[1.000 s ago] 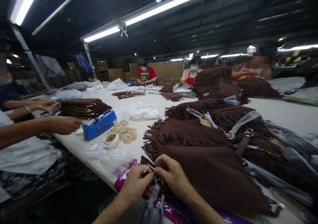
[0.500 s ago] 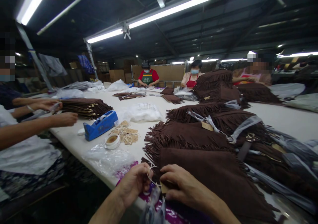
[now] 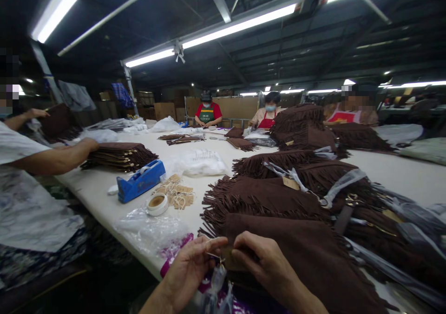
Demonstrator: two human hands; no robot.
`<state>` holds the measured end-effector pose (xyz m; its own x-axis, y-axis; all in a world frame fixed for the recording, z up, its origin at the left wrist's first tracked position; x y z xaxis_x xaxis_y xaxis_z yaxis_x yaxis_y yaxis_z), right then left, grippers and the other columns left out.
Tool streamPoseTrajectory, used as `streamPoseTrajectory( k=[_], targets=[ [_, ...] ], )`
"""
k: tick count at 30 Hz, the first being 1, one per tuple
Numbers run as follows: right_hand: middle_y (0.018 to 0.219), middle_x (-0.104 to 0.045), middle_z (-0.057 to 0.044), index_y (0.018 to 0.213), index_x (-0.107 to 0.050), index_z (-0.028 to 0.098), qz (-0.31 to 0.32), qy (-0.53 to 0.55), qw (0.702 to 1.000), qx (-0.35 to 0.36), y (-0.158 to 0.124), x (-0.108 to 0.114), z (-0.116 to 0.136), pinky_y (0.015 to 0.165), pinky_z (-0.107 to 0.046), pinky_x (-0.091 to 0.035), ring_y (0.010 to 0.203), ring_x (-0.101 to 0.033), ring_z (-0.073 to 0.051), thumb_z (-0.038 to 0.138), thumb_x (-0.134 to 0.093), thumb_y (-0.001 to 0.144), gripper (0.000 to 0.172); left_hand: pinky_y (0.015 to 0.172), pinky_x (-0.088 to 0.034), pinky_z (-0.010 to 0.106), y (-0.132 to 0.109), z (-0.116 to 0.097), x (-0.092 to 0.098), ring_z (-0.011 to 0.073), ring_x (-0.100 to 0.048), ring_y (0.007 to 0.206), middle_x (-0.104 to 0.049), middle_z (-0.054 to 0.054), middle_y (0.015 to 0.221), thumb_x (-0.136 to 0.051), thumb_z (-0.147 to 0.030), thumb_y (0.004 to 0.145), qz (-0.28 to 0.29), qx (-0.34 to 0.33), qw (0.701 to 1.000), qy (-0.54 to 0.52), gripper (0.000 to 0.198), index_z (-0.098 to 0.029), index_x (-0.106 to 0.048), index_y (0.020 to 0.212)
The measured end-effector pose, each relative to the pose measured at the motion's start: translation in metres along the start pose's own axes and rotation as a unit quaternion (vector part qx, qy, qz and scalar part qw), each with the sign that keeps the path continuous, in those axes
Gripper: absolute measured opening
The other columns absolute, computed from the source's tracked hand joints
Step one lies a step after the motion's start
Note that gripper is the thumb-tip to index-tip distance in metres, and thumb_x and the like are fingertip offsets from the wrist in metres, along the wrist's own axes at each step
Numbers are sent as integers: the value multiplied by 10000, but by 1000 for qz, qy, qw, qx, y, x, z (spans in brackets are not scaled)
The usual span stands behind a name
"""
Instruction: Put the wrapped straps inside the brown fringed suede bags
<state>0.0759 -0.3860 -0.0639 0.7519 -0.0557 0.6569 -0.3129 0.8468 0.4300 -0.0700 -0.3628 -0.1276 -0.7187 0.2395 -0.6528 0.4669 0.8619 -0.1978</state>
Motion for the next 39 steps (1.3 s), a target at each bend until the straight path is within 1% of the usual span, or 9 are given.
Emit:
streamPoseTrajectory(
  k=[4, 9, 12, 16, 19, 23, 30, 34, 39],
  targets=[
    [717, -653, 18, 775, -573, 208, -7, -8, 1000, 24, 1, -4, 3, 601, -201, -392, 636, -593, -127, 153, -570, 861, 102, 566, -389, 210, 0, -8, -12, 137, -552, 665, -651, 26, 716, -711, -234, 634, 33, -42, 987, 152, 105, -157, -661, 684],
    [781, -677, -9, 864, -600, 202, -37, -15, 998, 39, 2, -4, 10, 631, -206, -412, 688, -632, -138, 186, -503, 933, 121, 893, -444, 322, 1, -24, -32, 238, -598, 939, -698, 67, 888, -709, -303, 716, 67, -116, 938, 319, 138, -166, -712, 700],
    [763, -656, 5, 841, -596, 197, -54, 12, 998, 19, 2, -1, 8, 624, -191, -413, 670, -624, -124, 158, -528, 918, 109, 844, -468, 313, 1, -29, -35, 217, -604, 856, -703, 79, 939, -656, -329, 762, 58, -138, 916, 373, 195, -162, -722, 687],
    [817, -673, 9, 900, -616, 205, -59, 80, 995, 25, 1, -1, 5, 676, -171, -438, 717, -636, -114, 173, -553, 924, 74, 574, -449, 232, 3, -21, -32, 120, -542, 596, -677, 57, 904, -648, -280, 712, 55, -123, 917, 376, 147, -146, -707, 701],
    [808, -661, -14, 937, -648, 204, -43, 48, 997, 51, 1, -6, 4, 647, -193, -436, 709, -623, -130, 235, -477, 974, 178, 493, -396, 203, 7, -13, -28, 99, -512, 499, -596, -4, 662, -626, -226, 668, 48, -118, 913, 387, 84, -144, -639, 660],
    [763, -617, -18, 911, -665, 193, 12, 2, 998, 53, 1, -13, 3, 600, -209, -410, 670, -584, -137, 208, -460, 969, 213, 450, -364, 184, 13, -2, -23, 98, -505, 442, -511, -53, 500, -560, -178, 656, 44, -105, 901, 419, 19, -166, -549, 666],
    [799, -600, 19, 893, -660, 216, 66, -98, 990, 80, 0, -15, 10, 552, -200, -337, 625, -536, -100, 156, -591, 906, 92, 379, -346, 149, 18, 4, -25, 60, -446, 373, -527, -105, 545, -608, -200, 679, 49, -93, 930, 352, 244, -221, -402, 809],
    [814, -576, 27, 903, -653, 242, 62, -214, 967, 126, -1, -21, 18, 505, -228, -273, 592, -500, -98, 211, -568, 938, 97, 387, -336, 138, 17, 0, -29, 53, -456, 399, -574, -88, 590, -692, -237, 699, 61, -77, 935, 342, 331, -213, -406, 862],
    [902, -599, 22, 971, -629, 254, 83, -254, 952, 148, -4, -25, 26, 515, -248, -279, 656, -548, -113, 233, -502, 981, 130, 460, -373, 148, 17, -1, -31, 84, -548, 527, -615, -47, 670, -706, -204, 709, 80, -75, 932, 344, 386, -180, -459, 1005]
  ],
)
Point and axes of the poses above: each hand's wrist, its own y-axis towards the middle knuckle, its own x-axis out of the back of the hand, z = x × y, the point moved 8 cm from there along y, towards the middle knuckle
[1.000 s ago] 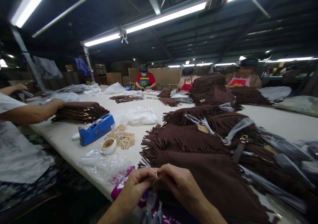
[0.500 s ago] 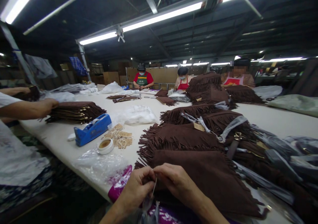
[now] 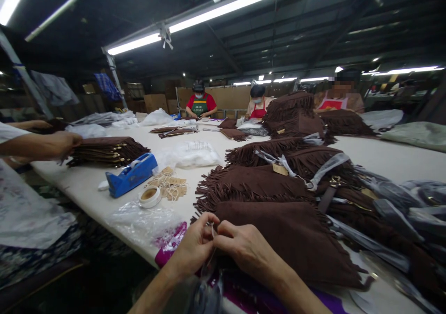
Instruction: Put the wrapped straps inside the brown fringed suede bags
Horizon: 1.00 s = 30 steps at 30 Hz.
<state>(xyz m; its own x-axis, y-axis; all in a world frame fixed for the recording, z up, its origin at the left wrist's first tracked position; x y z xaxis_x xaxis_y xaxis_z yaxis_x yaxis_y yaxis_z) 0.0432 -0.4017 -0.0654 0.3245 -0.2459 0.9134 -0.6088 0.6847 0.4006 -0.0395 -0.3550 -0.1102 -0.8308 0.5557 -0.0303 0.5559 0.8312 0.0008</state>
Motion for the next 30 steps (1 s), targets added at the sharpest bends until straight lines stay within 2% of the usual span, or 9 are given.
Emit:
streamPoseTrajectory(
  k=[4, 11, 14, 16, 18, 20, 25, 28, 30],
  targets=[
    [892, -584, 39, 1020, -616, 306, 28, -9, 1000, -3, -1, 5, 3, 507, -265, -260, 643, -544, -113, 261, -515, 981, 118, 493, -403, 156, 4, 2, 1, 93, -563, 555, -621, -45, 676, -714, -163, 665, 13, 16, 1000, -7, 630, -154, -425, 1226],
    [854, -592, 18, 883, -622, 240, 39, -53, 998, 8, 2, 2, 10, 492, -272, -250, 595, -503, -116, 263, -556, 957, 102, 384, -361, 144, 8, 4, 0, 63, -508, 407, -630, -52, 701, -620, -115, 673, 105, 83, 991, 19, 943, -216, -190, 1507],
    [921, -596, -10, 851, -600, 214, -4, 88, 996, -25, 2, 7, 1, 624, -246, -385, 761, -554, -151, 232, -610, 917, 69, 411, -415, 163, 10, -1, 0, 78, -544, 410, -617, -66, 652, -656, -148, 695, 116, 80, 990, 22, 899, -221, -252, 1494],
    [1066, -574, -35, 846, -567, 203, -43, 252, 965, -63, -1, 12, -13, 758, -251, -435, 909, -566, -161, 181, -578, 916, 74, 451, -442, 170, 11, -3, 1, 96, -596, 460, -628, -55, 648, -665, -150, 688, 114, 73, 991, 19, 765, -202, -416, 1410],
    [1148, -540, -41, 815, -539, 198, -69, 372, 919, -105, -6, 14, -29, 848, -257, -435, 995, -558, -156, 138, -539, 912, 114, 438, -412, 151, 11, -1, 9, 115, -637, 505, -637, -42, 647, -672, -138, 659, 79, 71, 994, 1, 620, -180, -552, 1266],
    [1150, -539, -35, 779, -534, 197, -68, 415, 898, -131, -9, 12, -40, 877, -266, -425, 1021, -553, -161, 119, -545, 891, 137, 393, -354, 134, 10, 6, 24, 133, -660, 529, -644, -26, 658, -707, -157, 637, 4, 76, 996, -45, 486, -163, -607, 1113],
    [1141, -568, -20, 767, -592, 196, -5, 379, 920, -97, -9, 0, -33, 845, -254, -422, 985, -567, -157, 100, -622, 835, 120, 401, -390, 122, 5, 22, 56, 101, -630, 519, -643, -8, 706, -792, -118, 623, -167, 67, 956, -233, 341, -151, -560, 870],
    [1107, -596, -5, 893, -625, 220, 22, 346, 934, -86, -9, -5, -25, 862, -251, -419, 985, -568, -155, 100, -647, 814, 145, 432, -435, 124, 3, 11, 80, 80, -605, 502, -623, -14, 676, -712, -20, 676, -262, 33, 925, -272, 271, -153, -538, 835],
    [1078, -606, -2, 1022, -592, 230, 40, 322, 941, -101, -11, -7, -24, 850, -261, -431, 966, -564, -171, 125, -720, 738, 328, 441, -429, 109, -1, -3, 98, 57, -579, 474, -595, -41, 641, -669, 4, 693, -315, 10, 911, -266, 257, -165, -521, 818]
  ],
)
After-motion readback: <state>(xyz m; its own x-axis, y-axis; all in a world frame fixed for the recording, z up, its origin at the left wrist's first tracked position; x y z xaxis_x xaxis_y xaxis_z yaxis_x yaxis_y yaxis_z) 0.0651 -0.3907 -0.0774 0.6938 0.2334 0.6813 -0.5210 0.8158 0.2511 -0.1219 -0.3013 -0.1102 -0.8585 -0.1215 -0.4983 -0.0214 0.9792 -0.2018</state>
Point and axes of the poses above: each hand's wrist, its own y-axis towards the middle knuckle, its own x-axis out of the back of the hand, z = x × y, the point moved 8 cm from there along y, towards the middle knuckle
